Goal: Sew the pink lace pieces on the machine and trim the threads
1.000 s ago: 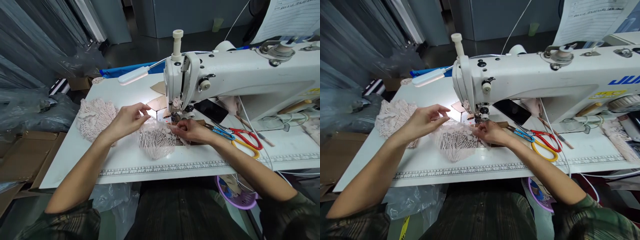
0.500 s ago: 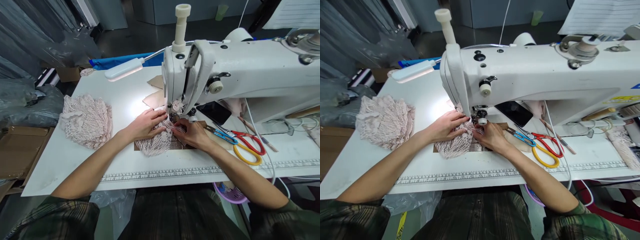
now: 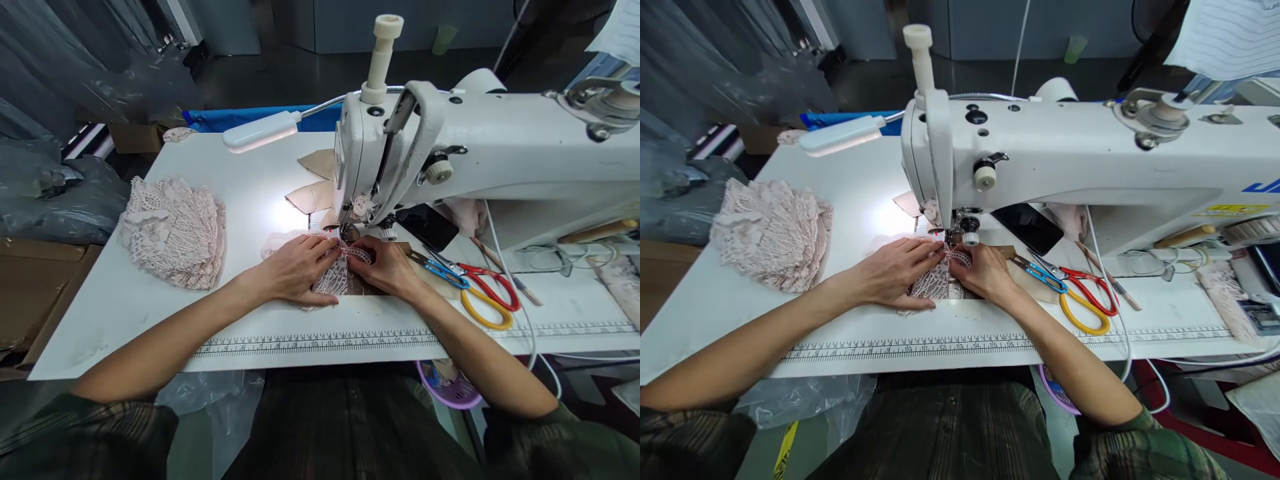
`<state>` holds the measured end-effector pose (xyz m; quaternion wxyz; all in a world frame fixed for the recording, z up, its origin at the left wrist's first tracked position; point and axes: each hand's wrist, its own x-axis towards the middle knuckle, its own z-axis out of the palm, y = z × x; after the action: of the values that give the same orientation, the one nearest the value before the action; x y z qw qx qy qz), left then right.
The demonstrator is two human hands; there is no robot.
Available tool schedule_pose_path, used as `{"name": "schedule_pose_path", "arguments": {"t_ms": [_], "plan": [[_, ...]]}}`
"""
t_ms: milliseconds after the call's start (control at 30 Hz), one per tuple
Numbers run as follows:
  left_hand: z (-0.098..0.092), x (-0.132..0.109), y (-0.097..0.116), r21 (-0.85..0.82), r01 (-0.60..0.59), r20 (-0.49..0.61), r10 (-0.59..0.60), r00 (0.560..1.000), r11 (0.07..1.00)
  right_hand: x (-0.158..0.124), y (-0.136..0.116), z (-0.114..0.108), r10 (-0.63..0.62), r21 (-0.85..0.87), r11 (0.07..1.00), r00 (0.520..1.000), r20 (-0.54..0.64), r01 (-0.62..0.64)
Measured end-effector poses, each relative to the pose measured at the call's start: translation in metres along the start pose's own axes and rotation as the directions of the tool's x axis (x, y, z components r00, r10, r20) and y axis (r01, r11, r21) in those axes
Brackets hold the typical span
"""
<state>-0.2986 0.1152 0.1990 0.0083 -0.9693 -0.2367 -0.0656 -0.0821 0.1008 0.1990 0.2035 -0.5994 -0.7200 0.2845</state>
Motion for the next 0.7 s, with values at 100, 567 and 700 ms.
{"name": "schedule_pose_path", "arguments": {"t_ms": [100,567,700], "plan": [[0.002,-0.003,0.008,0.014,0.088,0.025,-0.088,0.996,0.996,0.000,-0.001,-0.003,-0.028,-0.019,0.999,0.999,0.028,0.029],[0.009,-0.005,0.016,-0.064,0.110,-0.393,-0.126,0.911,0.992,-0.034,-0.006,0.012,-0.098,0.052,0.993,0.990,-0.103,0.103],[0.014,-0.002,0.018,-0.068,0.008,-0.390,-0.034,0.920,0.998,-0.032,-0.012,0.012,-0.259,-0.088,0.962,0.966,-0.005,0.258]]}}
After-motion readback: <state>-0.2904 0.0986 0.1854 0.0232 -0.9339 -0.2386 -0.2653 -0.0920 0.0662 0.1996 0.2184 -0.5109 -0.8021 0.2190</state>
